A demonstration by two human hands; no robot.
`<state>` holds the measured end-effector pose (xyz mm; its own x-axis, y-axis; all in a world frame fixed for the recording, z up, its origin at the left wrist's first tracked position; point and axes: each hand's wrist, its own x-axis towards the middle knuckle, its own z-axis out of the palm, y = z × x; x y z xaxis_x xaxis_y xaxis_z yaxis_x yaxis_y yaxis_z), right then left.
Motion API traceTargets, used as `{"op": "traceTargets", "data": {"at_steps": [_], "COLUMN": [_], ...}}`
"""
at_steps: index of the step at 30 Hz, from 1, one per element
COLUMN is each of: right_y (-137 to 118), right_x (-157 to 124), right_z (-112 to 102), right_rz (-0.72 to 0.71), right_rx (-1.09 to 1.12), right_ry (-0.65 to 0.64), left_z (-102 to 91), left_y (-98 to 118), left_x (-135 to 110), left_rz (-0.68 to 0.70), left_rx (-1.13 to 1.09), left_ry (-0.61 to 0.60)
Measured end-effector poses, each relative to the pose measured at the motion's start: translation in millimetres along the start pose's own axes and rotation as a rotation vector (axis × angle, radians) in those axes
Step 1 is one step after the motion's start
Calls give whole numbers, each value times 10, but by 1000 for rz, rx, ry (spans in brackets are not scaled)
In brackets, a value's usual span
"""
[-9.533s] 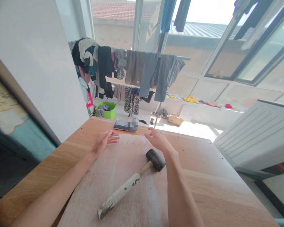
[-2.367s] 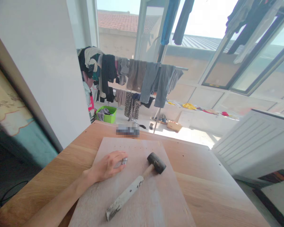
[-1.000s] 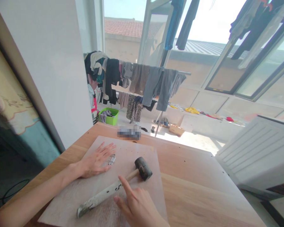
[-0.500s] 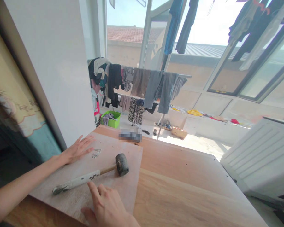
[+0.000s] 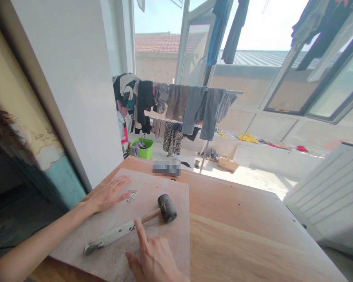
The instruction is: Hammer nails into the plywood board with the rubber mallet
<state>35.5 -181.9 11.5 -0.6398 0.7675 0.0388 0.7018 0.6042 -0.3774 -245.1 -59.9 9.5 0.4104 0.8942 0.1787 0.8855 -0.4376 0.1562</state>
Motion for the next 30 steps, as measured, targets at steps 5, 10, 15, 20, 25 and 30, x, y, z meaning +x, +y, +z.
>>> {"op": "traceTargets", "data": {"at_steps": [5, 10, 15, 20, 25, 30], "right_y": [282, 587, 616, 601, 655, 689], "right_x": [-310, -604, -672, -639, -653, -654], "right_z": [-154, -284, -410, -443, -401, -365], "right_rz": [150, 272, 473, 528, 524, 529], "right_rx": [138, 395, 798, 915, 920, 912], "right_ry": [-57, 20, -101, -126, -114, -121], "left_z": [57, 166, 118, -48, -187, -306], "left_y": [539, 962, 1258, 1444, 1434, 1405], "left_x": [7, 22, 108, 192, 197, 213], "left_rz": [40, 120, 210, 210, 229, 229], "left_rx": [-34, -124, -223, -196, -215, -245], "left_ry": [-20, 12, 4, -26, -161, -287]}}
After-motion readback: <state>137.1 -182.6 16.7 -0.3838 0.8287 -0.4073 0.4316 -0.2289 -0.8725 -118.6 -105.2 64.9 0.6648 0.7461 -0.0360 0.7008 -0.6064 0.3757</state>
